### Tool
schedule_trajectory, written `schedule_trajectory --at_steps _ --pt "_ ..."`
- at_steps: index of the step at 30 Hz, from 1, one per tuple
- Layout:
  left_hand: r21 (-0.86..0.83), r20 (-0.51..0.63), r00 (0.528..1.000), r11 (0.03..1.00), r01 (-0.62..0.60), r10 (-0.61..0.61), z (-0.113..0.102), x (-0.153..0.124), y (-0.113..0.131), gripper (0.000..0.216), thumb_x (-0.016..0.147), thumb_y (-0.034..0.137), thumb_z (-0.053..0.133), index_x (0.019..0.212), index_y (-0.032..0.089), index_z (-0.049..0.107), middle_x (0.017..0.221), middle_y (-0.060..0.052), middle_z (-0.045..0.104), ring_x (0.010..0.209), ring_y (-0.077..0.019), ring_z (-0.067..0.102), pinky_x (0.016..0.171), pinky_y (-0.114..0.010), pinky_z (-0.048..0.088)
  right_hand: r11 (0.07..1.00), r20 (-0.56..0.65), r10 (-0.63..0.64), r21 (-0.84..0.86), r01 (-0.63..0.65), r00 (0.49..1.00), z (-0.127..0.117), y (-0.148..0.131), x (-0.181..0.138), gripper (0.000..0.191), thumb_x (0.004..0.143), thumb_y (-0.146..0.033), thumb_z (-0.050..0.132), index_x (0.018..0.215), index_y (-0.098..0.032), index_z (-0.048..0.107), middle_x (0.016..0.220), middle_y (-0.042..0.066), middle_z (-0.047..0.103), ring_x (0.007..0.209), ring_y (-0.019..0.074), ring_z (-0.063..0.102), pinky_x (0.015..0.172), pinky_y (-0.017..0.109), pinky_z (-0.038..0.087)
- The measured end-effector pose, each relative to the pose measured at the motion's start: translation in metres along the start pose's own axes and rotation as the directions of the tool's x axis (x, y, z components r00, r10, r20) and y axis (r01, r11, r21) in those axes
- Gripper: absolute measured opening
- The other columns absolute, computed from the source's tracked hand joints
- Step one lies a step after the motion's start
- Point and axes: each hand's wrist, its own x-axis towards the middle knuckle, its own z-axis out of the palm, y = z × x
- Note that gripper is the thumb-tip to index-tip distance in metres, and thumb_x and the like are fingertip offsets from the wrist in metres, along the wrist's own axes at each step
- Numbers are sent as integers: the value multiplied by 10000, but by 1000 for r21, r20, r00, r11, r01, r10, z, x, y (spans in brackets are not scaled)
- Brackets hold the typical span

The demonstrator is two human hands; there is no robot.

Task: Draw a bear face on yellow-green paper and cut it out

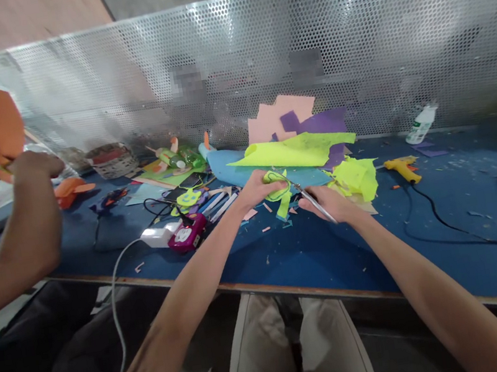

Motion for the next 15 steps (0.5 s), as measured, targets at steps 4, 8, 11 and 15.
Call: schedule_trajectory --at_steps 4,8,11,15 --pt "7 23 1000 1000 11 -11 1 0 -2 403 768 465 784 600 142 610 573 17 464 551 -82 374 517 -244 289 999 2 -5 -50 5 1000 -1 1 0 382 991 -565 475 923 -208 592 829 63 654 722 213 572 698 304 414" --pt "9 34 999 1000 20 -20 3 0 -2 442 744 479 815 577 148 576 552 30 443 538 -75 362 507 -240 288 998 -67 57 -13 -58 996 0 -1 2 487 970 -629 510 726 -207 523 641 25 550 600 168 478 601 302 323" --pt "1 16 999 999 39 -39 5 0 0 436 748 488 824 607 143 596 556 30 465 536 -73 384 506 -230 317 967 -216 214 186 -175 953 6 -3 6 578 910 -727 565 654 -218 469 540 17 484 541 161 445 552 319 319" --pt "-39 -9 995 994 103 -104 7 -1 -1 425 792 533 808 852 121 720 618 10 555 518 -83 477 496 -226 401 742 -428 453 667 -65 782 10 0 17 542 950 -753 427 787 -238 474 696 88 646 588 183 543 596 335 460"
